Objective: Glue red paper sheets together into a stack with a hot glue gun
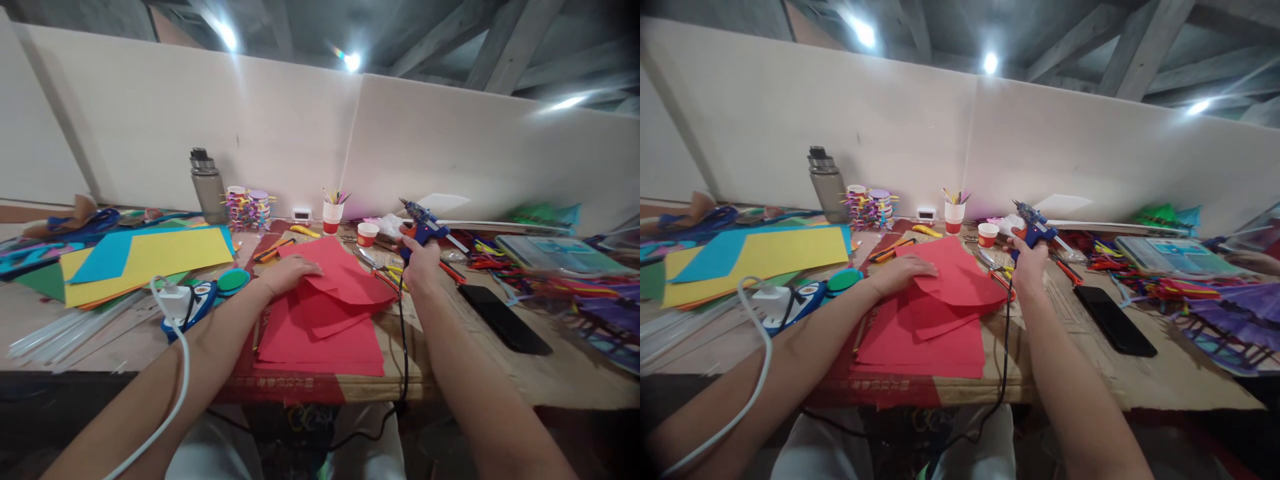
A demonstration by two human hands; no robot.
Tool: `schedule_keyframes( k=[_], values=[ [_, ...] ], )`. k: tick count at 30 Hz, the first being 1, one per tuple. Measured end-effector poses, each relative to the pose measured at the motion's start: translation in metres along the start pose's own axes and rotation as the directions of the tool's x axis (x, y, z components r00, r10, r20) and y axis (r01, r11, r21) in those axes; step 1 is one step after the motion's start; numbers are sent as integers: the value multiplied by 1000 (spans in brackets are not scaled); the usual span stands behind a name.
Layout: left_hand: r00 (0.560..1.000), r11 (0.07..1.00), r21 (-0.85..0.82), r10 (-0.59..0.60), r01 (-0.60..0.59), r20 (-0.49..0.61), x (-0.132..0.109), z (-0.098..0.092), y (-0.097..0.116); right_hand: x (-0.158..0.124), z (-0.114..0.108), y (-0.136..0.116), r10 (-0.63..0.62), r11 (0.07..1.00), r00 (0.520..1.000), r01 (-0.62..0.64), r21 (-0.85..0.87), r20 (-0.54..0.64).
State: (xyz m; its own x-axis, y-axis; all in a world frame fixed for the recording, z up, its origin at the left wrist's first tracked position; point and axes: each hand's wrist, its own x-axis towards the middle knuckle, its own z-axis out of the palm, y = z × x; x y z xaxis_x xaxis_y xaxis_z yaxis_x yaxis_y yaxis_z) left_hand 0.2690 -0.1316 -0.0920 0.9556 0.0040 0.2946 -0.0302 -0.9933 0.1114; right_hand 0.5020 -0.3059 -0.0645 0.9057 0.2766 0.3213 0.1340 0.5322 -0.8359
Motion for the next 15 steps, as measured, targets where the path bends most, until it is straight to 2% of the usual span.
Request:
schedule_keyframes(
  k=[3,5,7,9,11,13,15],
  values=[
    [993,994,-8,-110,110,-30,-4,2,-10,1,-1,0,-8,1000,1000,9,-25,11],
    [966,969,-51,-247,243,-80,-6,5,-17,0,0,0,-16,1000,1000,17,-25,25],
    [913,912,-142,-398,384,-91,-5,7,-22,-2,2,1,-25,999,999,26,-30,44],
    [854,839,-263,-512,476,-90,-4,9,-24,-6,3,1,-34,998,996,38,-55,80],
    [785,743,-409,-612,530,-93,-3,7,-22,-11,6,1,-44,995,991,55,-83,128],
    [710,616,-543,-702,570,-52,-4,4,-18,-17,8,-2,-59,994,981,76,-83,187],
    [663,501,-641,-748,582,17,-6,0,-14,-23,10,-6,-83,994,960,99,-48,267]
  ],
)
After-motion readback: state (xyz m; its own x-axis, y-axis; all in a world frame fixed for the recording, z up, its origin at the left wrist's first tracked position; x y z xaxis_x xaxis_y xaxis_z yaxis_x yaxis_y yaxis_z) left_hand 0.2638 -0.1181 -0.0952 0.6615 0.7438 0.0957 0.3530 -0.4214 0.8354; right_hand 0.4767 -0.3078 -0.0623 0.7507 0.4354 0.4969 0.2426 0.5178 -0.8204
